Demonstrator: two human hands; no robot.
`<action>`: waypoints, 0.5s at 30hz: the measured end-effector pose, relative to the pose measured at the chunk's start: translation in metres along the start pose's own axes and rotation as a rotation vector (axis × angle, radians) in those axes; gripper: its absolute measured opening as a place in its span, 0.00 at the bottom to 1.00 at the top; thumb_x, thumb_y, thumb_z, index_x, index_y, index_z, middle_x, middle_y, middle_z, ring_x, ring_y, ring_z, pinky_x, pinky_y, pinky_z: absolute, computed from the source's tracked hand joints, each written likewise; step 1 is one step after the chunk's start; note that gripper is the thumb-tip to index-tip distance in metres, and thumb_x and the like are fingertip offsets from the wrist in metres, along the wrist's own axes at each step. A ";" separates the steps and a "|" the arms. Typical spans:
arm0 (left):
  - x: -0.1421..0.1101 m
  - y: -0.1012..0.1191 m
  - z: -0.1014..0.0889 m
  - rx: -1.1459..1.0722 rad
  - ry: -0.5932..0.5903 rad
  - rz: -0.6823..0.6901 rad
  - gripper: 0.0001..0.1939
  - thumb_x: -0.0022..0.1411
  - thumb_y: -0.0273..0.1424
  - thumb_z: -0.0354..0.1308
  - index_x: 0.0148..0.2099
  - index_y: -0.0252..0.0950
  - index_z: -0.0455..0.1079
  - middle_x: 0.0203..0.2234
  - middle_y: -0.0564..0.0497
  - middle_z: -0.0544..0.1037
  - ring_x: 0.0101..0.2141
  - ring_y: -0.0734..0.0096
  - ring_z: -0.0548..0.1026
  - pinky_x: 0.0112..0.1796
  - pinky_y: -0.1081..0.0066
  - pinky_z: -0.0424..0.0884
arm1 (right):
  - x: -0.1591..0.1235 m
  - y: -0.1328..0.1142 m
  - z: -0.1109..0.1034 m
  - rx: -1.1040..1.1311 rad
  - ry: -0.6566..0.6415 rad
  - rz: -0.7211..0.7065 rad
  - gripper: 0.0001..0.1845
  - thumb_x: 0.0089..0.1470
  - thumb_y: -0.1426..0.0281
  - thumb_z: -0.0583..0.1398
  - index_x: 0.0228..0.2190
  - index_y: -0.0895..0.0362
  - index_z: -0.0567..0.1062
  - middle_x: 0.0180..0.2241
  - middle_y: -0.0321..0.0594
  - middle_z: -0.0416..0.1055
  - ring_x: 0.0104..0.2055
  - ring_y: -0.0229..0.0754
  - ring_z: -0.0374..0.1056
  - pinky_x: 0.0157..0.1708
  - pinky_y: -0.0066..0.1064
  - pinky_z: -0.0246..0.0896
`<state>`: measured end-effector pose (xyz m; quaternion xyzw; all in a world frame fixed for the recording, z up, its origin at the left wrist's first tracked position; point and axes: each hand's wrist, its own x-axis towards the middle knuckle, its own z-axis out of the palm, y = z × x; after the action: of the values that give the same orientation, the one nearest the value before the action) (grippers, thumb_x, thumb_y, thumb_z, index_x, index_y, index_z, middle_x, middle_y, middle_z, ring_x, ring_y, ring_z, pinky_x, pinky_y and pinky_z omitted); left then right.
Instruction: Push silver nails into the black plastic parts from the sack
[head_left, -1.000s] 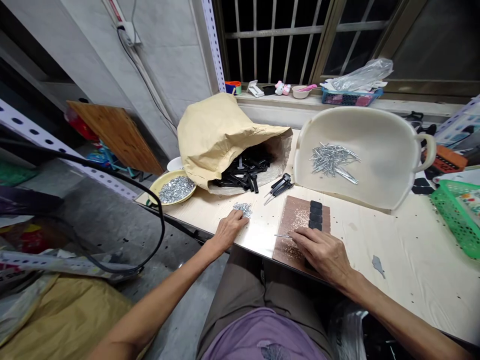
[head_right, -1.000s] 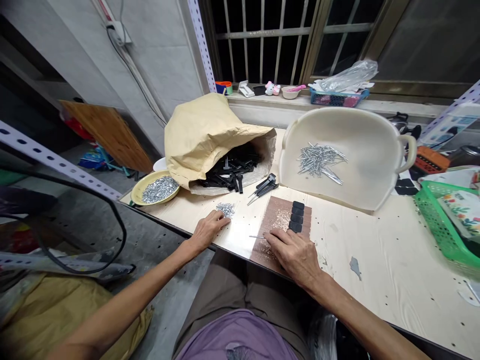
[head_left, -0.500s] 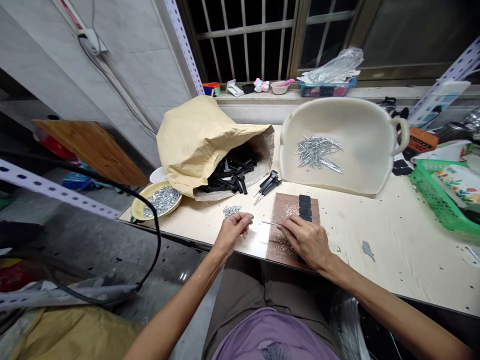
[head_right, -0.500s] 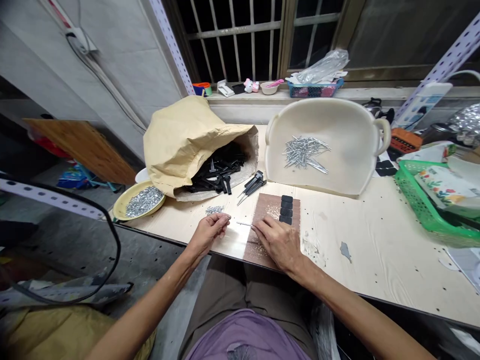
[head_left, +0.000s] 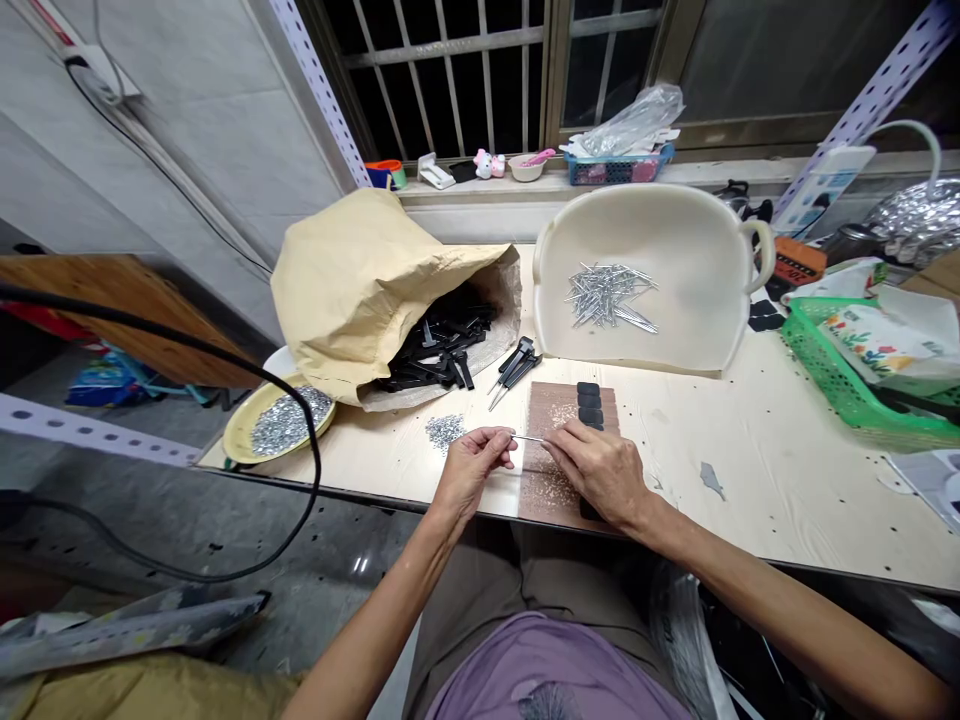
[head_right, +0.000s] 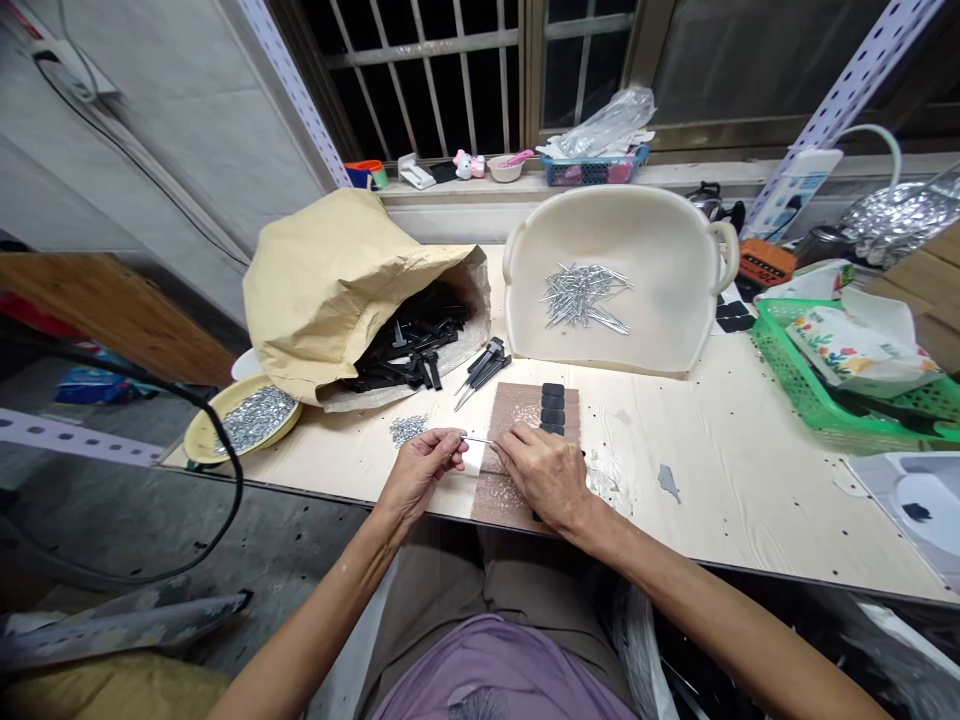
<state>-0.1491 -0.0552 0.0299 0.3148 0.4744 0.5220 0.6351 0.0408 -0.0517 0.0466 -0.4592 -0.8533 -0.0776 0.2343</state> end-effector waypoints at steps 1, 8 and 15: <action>0.000 -0.001 0.000 0.020 0.006 0.004 0.15 0.47 0.35 0.67 0.35 0.30 0.75 0.25 0.50 0.76 0.22 0.81 0.70 0.28 0.77 0.69 | 0.000 0.000 0.000 0.000 -0.002 -0.007 0.15 0.62 0.65 0.50 0.33 0.54 0.74 0.29 0.35 0.71 0.26 0.33 0.62 0.25 0.28 0.45; 0.002 -0.005 -0.002 0.101 -0.006 0.049 0.15 0.48 0.36 0.66 0.36 0.31 0.75 0.25 0.50 0.77 0.23 0.79 0.71 0.29 0.75 0.70 | -0.006 -0.001 0.002 0.061 -0.019 -0.004 0.13 0.62 0.67 0.50 0.38 0.53 0.74 0.30 0.36 0.72 0.29 0.34 0.65 0.27 0.27 0.48; 0.001 -0.004 0.005 0.010 -0.007 -0.021 0.18 0.45 0.37 0.67 0.37 0.30 0.75 0.25 0.49 0.77 0.22 0.80 0.70 0.30 0.74 0.72 | -0.007 -0.006 0.004 0.059 0.022 0.029 0.12 0.60 0.67 0.51 0.37 0.54 0.74 0.31 0.37 0.71 0.30 0.35 0.64 0.29 0.28 0.49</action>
<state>-0.1425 -0.0549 0.0276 0.3146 0.4782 0.5117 0.6407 0.0382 -0.0590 0.0399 -0.4636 -0.8459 -0.0542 0.2582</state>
